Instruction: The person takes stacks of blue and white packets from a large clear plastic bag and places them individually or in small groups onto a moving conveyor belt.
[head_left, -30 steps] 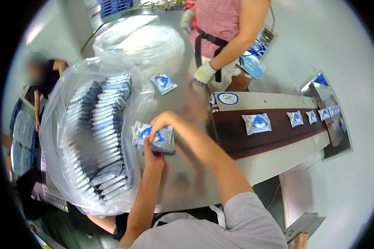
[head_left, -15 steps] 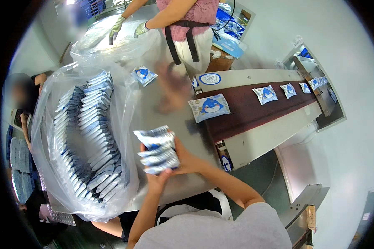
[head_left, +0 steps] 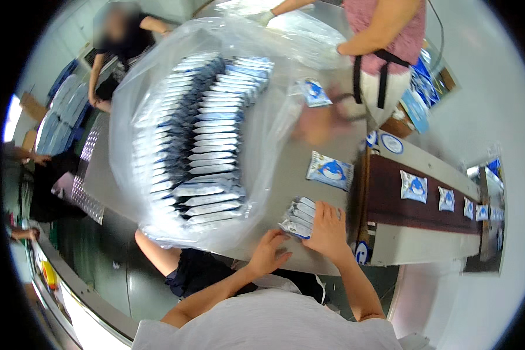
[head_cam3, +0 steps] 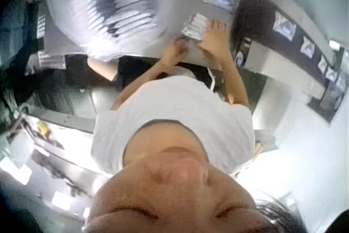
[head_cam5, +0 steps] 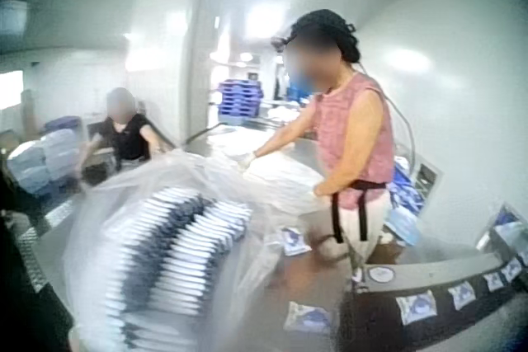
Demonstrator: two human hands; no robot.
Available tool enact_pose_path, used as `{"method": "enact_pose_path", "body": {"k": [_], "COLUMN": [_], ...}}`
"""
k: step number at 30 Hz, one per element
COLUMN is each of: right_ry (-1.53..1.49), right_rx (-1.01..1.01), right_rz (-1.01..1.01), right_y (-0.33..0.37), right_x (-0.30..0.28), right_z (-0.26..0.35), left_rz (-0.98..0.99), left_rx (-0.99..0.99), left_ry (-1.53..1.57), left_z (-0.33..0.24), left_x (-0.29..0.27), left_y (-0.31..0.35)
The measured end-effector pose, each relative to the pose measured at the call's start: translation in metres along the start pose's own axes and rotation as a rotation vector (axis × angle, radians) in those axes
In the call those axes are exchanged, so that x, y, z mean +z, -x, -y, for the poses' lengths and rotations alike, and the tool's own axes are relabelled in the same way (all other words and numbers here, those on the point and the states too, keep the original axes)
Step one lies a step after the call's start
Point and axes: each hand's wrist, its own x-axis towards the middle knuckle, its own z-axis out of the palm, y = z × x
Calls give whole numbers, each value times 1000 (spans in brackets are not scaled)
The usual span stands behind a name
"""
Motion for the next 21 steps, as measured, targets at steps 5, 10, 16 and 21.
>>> {"method": "enact_pose_path", "body": {"k": [5, 10, 16, 21], "right_ry": [-346, -538, 46, -5], "right_rx": [170, -298, -646, -736], "right_rz": [163, -367, -281, -30], "right_y": [-35, -85, -173, -191], "right_x": [-57, -135, -78, -21], "right_z": [-8, 59, 166, 170], "left_rz": [-55, -257, -310, -330], "left_rx": [-10, -202, -446, -459], "left_ry": [257, 740, 835, 823], "left_z": [19, 53, 64, 69], "left_x": [-21, -24, -52, -49], "left_y": [33, 50, 40, 34]}}
